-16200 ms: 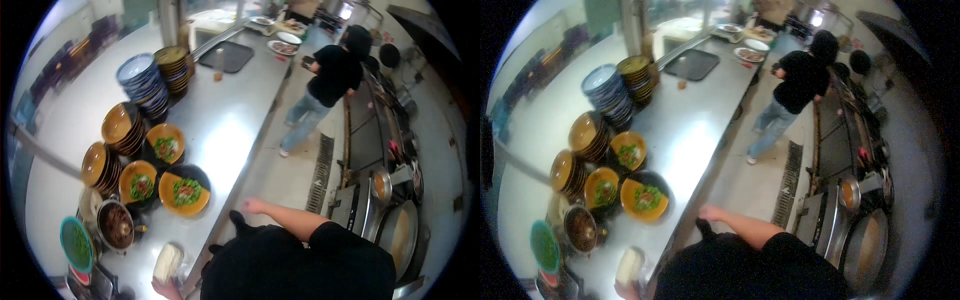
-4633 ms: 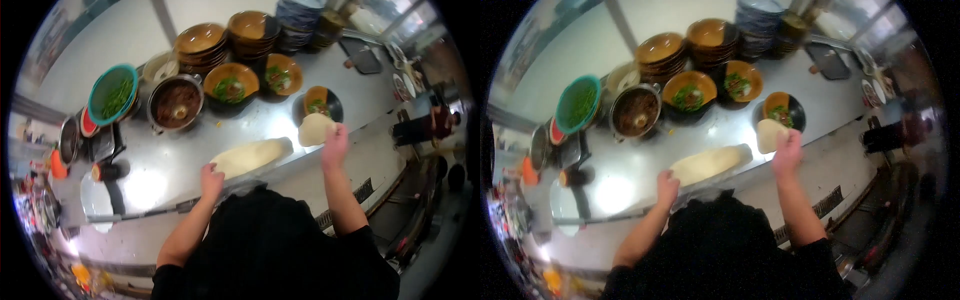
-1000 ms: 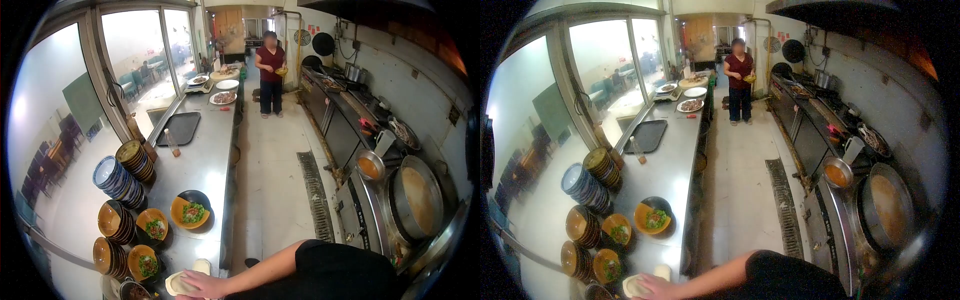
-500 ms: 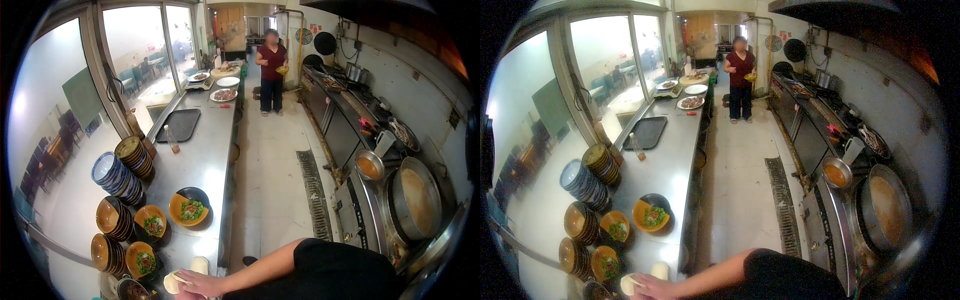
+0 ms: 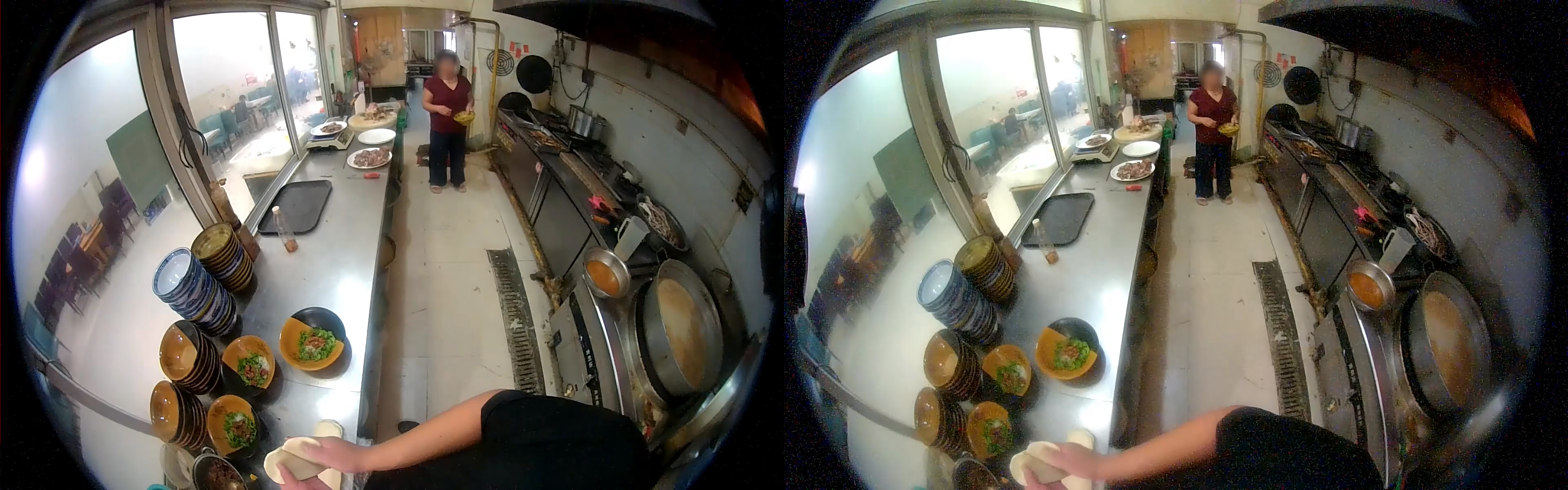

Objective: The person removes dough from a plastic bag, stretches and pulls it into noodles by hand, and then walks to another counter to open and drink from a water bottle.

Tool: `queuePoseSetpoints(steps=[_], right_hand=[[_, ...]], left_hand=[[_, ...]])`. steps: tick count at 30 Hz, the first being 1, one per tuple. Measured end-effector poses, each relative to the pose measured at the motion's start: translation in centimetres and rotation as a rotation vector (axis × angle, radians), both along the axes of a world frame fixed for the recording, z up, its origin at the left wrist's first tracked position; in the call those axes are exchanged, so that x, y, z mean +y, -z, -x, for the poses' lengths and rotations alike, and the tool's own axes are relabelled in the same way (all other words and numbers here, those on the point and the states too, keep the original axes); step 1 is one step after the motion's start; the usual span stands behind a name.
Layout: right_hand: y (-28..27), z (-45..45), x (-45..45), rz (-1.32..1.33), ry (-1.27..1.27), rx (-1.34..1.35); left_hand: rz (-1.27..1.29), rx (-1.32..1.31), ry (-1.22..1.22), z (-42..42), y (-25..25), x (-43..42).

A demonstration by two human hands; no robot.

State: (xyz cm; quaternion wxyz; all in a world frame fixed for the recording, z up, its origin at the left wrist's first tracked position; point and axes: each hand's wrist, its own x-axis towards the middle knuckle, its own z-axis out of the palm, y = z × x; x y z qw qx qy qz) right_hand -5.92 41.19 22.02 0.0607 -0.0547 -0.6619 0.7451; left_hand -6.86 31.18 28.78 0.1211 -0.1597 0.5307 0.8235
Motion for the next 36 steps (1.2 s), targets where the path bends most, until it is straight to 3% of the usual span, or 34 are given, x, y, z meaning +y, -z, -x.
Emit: queuePoseSetpoints(steps=[2, 3, 5, 6, 8, 13, 22, 23, 24, 28, 29, 31, 33, 36], right_hand=[[-0.1, 0.1, 1.2, 0.321, -0.111, -0.152], [-0.7, 0.3, 1.9, 0.311, -0.112, -0.144], [-1.5, 0.5, 2.9, 0.567, 0.117, -0.288], [-0.4, 1.1, 3.4, 0.571, 0.116, -0.286], [2.7, 2.2, 4.6, 0.523, 0.271, -0.375], [-0.3, 1.7, 6.2, 0.596, 0.369, -0.251], [-0.4, 2.8, 3.6, 0.498, 0.224, -0.183], [0.4, 3.0, 3.0, 0.479, 0.179, -0.101], [-2.4, 2.0, 2.8, 0.477, 0.118, -0.065], [-3.3, 1.4, 1.4, 0.332, 0.018, -0.044], [-3.6, 1.3, 1.2, 0.339, -0.031, -0.094], [-4.6, 0.7, 0.8, 0.344, -0.079, -0.144], [-5.7, 0.2, 0.3, 0.161, 0.05, -0.063], [-3.6, 0.9, -0.5, 0.252, 0.089, -0.049]], left_hand=[[0.129, 0.122, 0.025, 1.2, 2.7, -1.8], [0.12, 0.131, 0.024, 1.2, 2.8, -2.1], [0.341, 0.302, 0.15, 1.1, 2.7, -3.2], [-0.053, 0.018, -0.038, 3.0, 4.5, -4.3], [-0.09, 0.018, -0.093, 3.0, 2.9, -4.6], [-0.133, 0.082, -0.214, 2.7, -0.2, -3.7], [0.219, 0.343, -0.116, 1.4, -0.4, -1.5], [0.41, 0.475, -0.025, 1.3, 0.7, -2.0], [0.603, 0.604, 0.068, 1.3, 1.5, -2.2], [0.896, 0.626, 0.167, 0.4, 1.2, -0.7], [0.894, 0.628, 0.164, 0.3, 0.5, -0.2], [0.75, 0.377, 0.214, 0.0, -1.0, 0.8], [0.683, 0.394, 0.197, -0.2, -1.3, 1.8], [0.635, 0.45, 0.218, 0.3, 1.2, 0.9]])
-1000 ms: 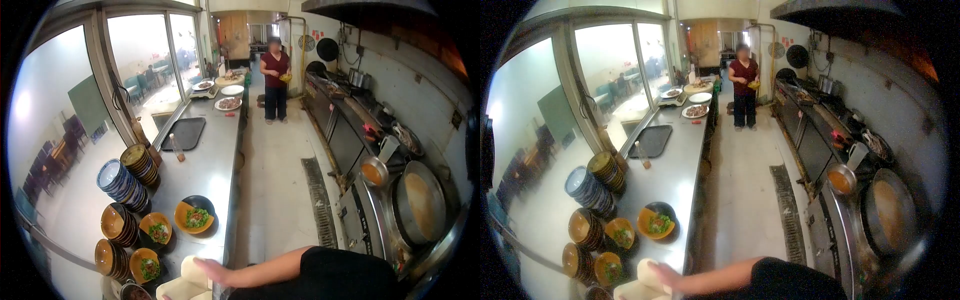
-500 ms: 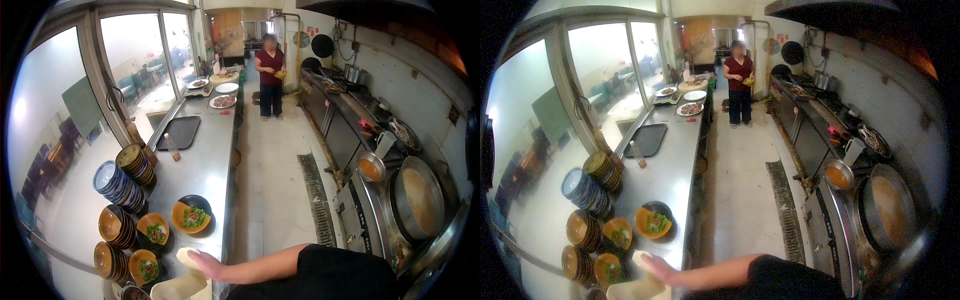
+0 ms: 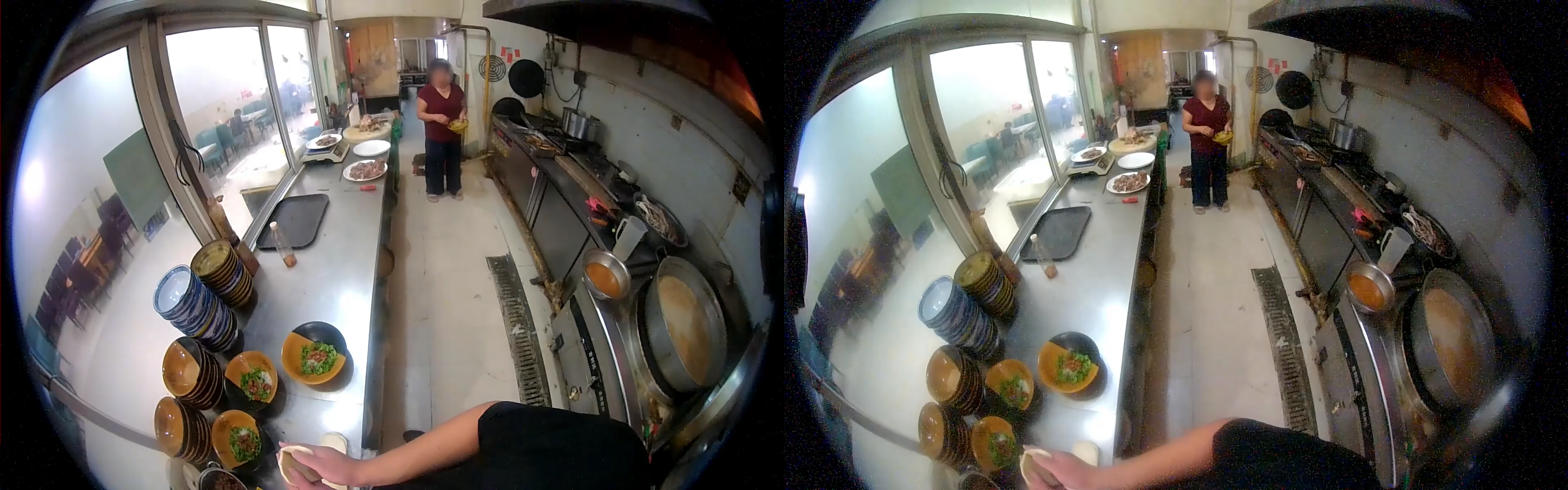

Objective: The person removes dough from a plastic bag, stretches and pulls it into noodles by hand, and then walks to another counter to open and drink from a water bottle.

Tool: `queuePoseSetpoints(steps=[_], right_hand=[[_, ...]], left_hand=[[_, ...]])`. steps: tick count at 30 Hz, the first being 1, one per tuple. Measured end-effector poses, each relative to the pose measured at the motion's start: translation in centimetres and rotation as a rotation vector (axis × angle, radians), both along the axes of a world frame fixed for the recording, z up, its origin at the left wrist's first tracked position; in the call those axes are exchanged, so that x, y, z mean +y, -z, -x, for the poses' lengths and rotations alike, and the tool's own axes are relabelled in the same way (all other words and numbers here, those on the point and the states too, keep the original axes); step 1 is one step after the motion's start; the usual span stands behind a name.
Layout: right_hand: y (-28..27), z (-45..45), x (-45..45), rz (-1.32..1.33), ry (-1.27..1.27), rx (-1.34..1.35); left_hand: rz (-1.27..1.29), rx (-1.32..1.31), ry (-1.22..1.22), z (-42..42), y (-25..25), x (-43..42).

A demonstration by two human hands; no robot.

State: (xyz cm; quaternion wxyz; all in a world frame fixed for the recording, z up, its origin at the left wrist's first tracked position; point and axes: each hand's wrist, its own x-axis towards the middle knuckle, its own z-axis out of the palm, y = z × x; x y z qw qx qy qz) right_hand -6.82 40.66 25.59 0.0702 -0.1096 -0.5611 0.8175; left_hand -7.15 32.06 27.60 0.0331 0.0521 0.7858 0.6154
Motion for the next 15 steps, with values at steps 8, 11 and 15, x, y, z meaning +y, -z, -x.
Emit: queuePoseSetpoints(steps=[8, 11, 15], right_hand=[[-2.2, -1.5, -0.1, 0.107, -0.071, -0.056], [-2.4, -1.4, -0.1, 0.041, -0.135, -0.009], [-0.4, -0.9, -0.9, -0.086, -0.12, 0.274]], left_hand=[[0.263, 0.146, 0.276, 0.3, 0.8, -2.1], [0.2, -0.03, 0.527, 1.5, 2.3, -4.1], [-0.538, -0.159, 0.186, -0.6, 2.9, -0.2]])
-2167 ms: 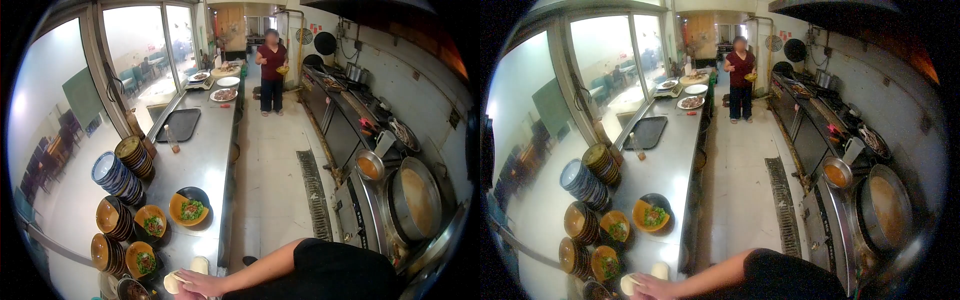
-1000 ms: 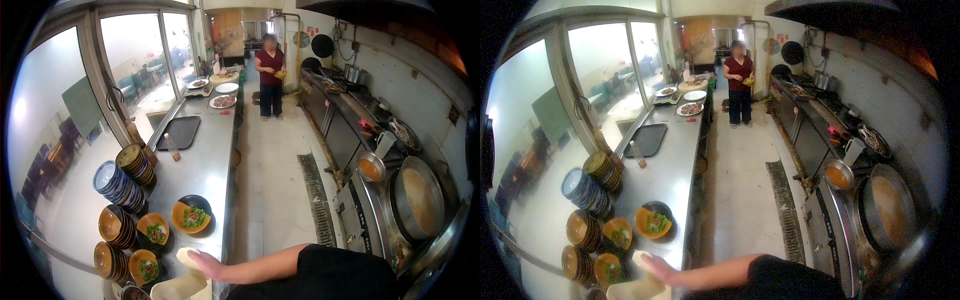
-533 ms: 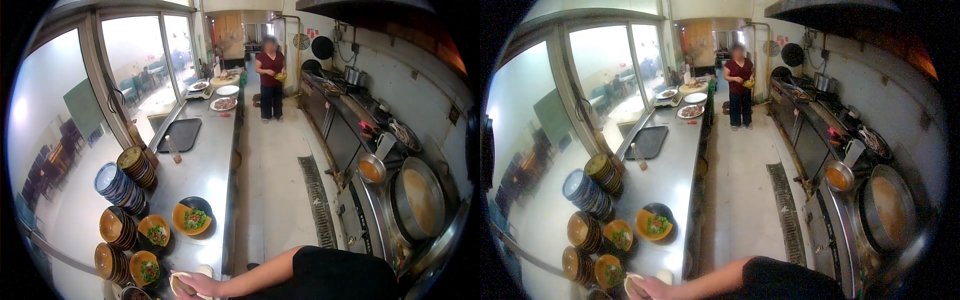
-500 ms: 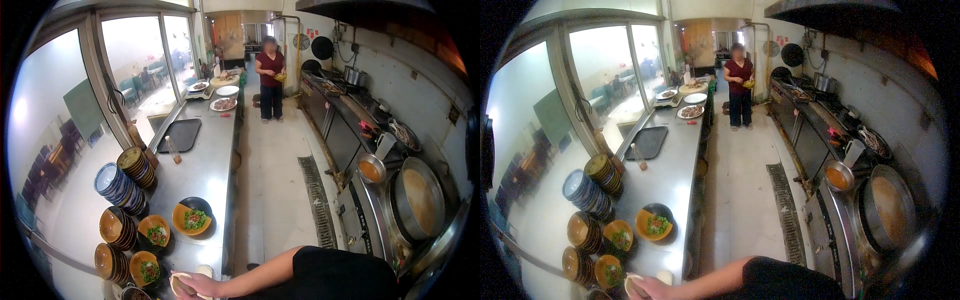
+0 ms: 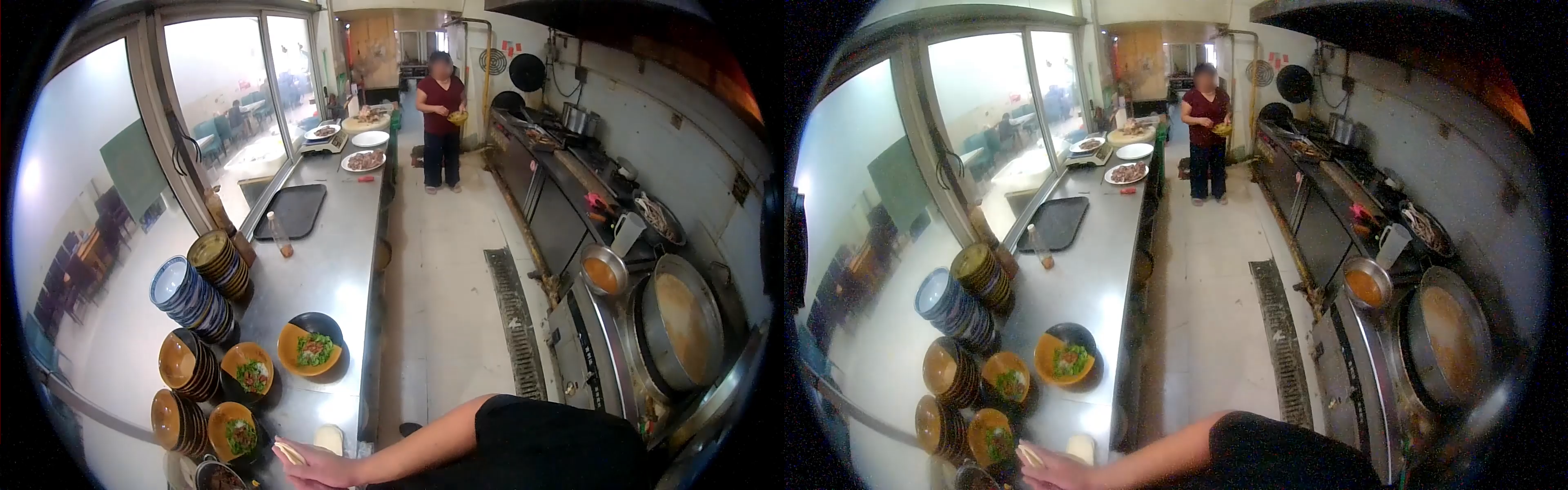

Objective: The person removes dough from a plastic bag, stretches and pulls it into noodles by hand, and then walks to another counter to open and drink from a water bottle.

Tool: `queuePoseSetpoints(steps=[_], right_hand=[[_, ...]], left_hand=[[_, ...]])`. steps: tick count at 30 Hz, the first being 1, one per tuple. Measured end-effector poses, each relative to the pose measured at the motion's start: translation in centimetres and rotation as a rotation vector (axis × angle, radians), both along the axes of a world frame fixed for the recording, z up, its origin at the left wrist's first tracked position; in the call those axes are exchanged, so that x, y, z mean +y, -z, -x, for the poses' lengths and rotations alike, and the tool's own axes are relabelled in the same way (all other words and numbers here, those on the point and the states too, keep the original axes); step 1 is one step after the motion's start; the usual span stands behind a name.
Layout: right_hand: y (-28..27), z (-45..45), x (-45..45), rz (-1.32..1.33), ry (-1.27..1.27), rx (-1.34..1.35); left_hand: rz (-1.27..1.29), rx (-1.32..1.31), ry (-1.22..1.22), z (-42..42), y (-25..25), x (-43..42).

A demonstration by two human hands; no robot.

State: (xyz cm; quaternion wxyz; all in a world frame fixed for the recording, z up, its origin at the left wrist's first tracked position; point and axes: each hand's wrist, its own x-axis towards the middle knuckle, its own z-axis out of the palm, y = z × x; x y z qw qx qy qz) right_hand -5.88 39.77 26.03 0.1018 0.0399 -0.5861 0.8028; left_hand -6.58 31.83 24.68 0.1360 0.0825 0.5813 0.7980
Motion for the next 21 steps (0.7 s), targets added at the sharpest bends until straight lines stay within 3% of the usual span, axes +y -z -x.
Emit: queuePoseSetpoints(steps=[2, 3, 8, 9, 11, 12, 13, 17, 19, 21], right_hand=[[-0.5, -0.2, 0.4, -0.011, -0.003, -0.022], [-0.8, -0.2, 0.7, -0.026, -0.007, -0.042], [2.4, 1.5, 1.0, -0.056, -0.084, -0.14], [2.2, 1.5, 1.2, -0.071, -0.116, -0.181], [1.7, 1.4, 2.1, 0.03, -0.092, -0.21], [2.2, 1.1, 1.6, 0.148, -0.07, -0.245], [4.0, 1.2, 1.2, 0.032, -0.015, -0.108], [3.7, 0.4, 2.6, 0.042, -0.138, -0.216], [3.5, 0.0, 2.7, -0.074, 0.056, -0.163], [2.7, -0.2, 2.9, -0.174, 0.036, -0.094]], left_hand=[[0.229, 0.027, -0.006, 0.6, 2.6, -1.3], [0.223, 0.028, -0.007, 0.4, 1.8, -1.0], [0.645, 0.092, 0.011, -1.6, -7.9, 2.4], [0.646, 0.089, 0.008, -1.4, -6.8, 2.1], [0.137, 0.132, -0.124, -0.9, -3.2, 1.5], [0.164, 0.12, -0.136, -1.1, -3.4, 1.1], [0.273, 0.171, -0.116, -1.1, -3.8, 0.5], [0.512, 0.276, -0.21, -0.3, -1.9, -1.8], [0.578, 0.413, -0.208, 0.6, 0.0, -2.2], [0.606, 0.446, -0.188, 0.9, 1.8, -3.0]])
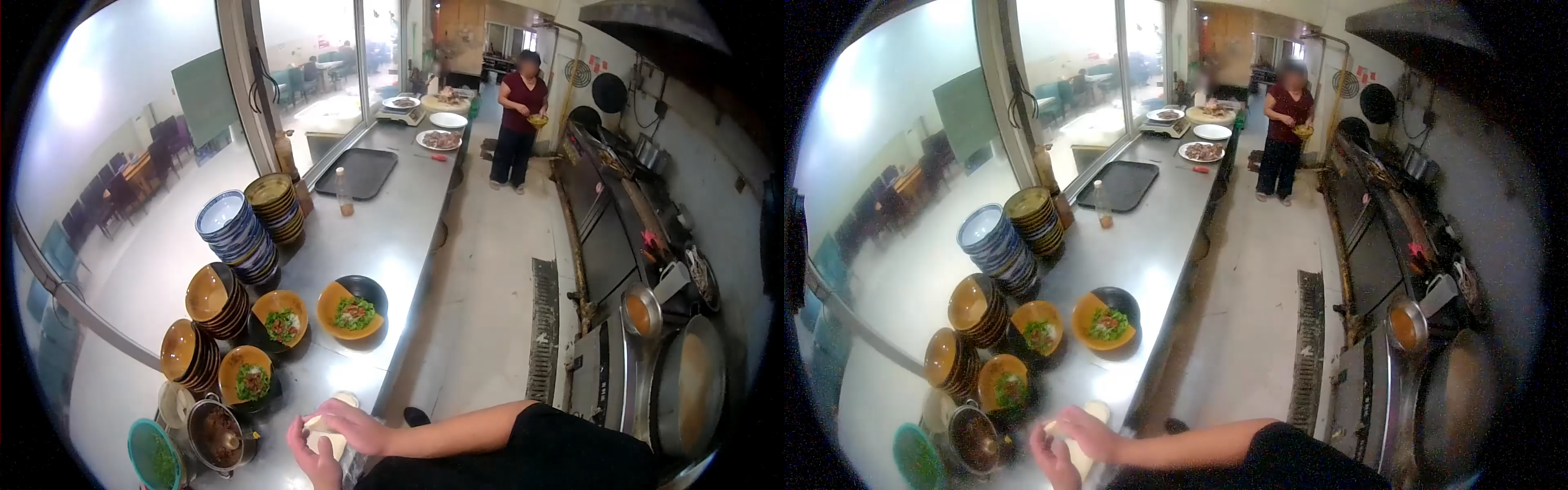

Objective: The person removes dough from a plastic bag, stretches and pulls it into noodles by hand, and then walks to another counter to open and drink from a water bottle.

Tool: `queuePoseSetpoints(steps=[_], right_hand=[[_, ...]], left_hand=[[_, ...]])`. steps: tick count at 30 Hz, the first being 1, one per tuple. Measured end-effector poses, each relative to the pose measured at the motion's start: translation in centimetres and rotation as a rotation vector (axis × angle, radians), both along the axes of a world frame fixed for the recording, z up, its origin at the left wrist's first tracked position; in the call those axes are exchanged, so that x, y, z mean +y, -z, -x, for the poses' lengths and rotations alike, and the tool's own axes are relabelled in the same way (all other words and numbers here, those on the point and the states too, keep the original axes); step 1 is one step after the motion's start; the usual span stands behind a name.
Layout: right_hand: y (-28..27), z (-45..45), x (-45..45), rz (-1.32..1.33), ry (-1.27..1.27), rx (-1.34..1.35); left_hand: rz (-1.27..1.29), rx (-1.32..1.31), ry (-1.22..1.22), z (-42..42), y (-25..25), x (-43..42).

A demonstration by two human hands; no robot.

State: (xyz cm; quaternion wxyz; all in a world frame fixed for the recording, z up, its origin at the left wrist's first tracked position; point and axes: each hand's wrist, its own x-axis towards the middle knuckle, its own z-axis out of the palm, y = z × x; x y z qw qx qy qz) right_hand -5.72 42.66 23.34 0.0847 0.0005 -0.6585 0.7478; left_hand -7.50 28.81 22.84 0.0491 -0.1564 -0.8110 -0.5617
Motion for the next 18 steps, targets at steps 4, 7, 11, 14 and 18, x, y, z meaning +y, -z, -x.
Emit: queuePoseSetpoints(steps=[4, 7, 11, 14, 18], right_hand=[[-1.1, -0.3, -0.6, -0.02, -0.099, -0.01], [-2.2, -0.1, -0.7, 0.013, -0.157, 0.03], [-4.9, -0.7, -0.1, 0.008, -0.219, -0.009], [-2.8, -0.3, -0.9, -0.132, -0.101, 0.136], [-2.9, -0.3, -0.9, -0.18, -0.158, 0.087]], left_hand=[[0.16, -0.119, 0.01, 0.2, -0.4, -0.5], [0.103, 0.019, 0.011, -0.2, -2.2, -0.2], [-0.127, 0.003, 0.031, -0.9, -3.2, 0.2], [-0.194, 0.096, -0.085, -1.2, -2.1, -0.3], [-0.186, 0.086, -0.226, -1.0, -1.6, -0.9]])
